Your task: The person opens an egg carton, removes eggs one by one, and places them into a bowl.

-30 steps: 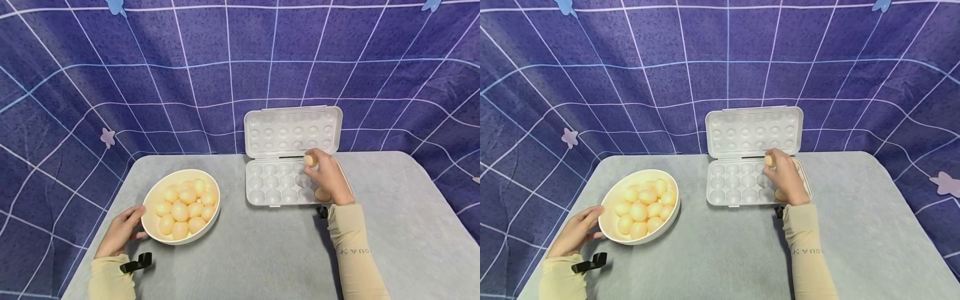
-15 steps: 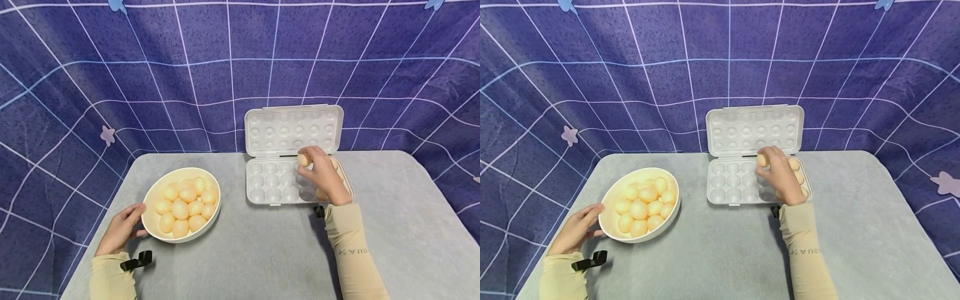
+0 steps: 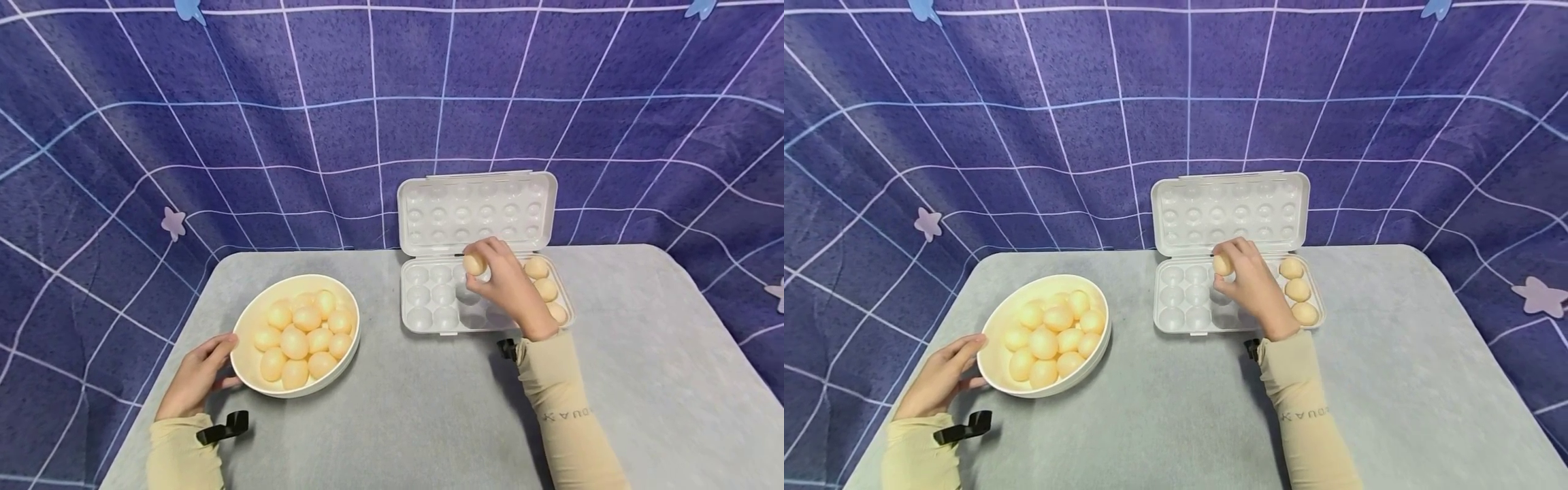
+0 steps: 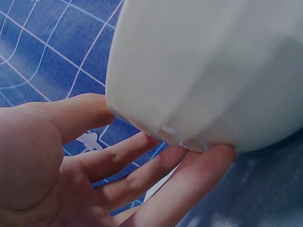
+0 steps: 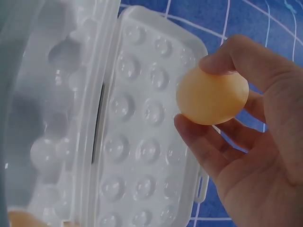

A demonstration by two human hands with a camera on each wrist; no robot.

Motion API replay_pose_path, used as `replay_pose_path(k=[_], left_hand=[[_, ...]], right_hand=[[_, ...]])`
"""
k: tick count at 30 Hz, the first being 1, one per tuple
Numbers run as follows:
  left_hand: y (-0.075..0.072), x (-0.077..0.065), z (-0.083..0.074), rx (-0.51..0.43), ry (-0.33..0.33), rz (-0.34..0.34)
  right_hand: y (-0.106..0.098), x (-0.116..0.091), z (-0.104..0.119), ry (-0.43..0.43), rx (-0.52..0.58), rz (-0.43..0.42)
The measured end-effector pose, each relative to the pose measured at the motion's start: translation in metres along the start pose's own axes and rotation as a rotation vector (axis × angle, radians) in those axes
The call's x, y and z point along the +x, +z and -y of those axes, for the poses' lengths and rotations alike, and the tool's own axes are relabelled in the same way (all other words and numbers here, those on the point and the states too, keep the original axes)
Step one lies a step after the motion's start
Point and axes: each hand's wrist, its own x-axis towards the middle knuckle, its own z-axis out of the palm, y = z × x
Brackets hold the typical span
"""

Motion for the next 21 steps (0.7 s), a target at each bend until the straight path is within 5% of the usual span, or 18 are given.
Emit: replay_pose_path(k=[10, 21], left_hand=[[-0.006, 0.007, 0.014, 0.016, -0.011, 0.003], [-0.020, 0.032, 0.052, 0.006, -0.005, -0.029]], right_hand=[[0.015, 0.011, 0.029, -0.045, 0.044, 0.014], [0.036, 0.021, 0.061, -0.039, 0.100, 0.040]])
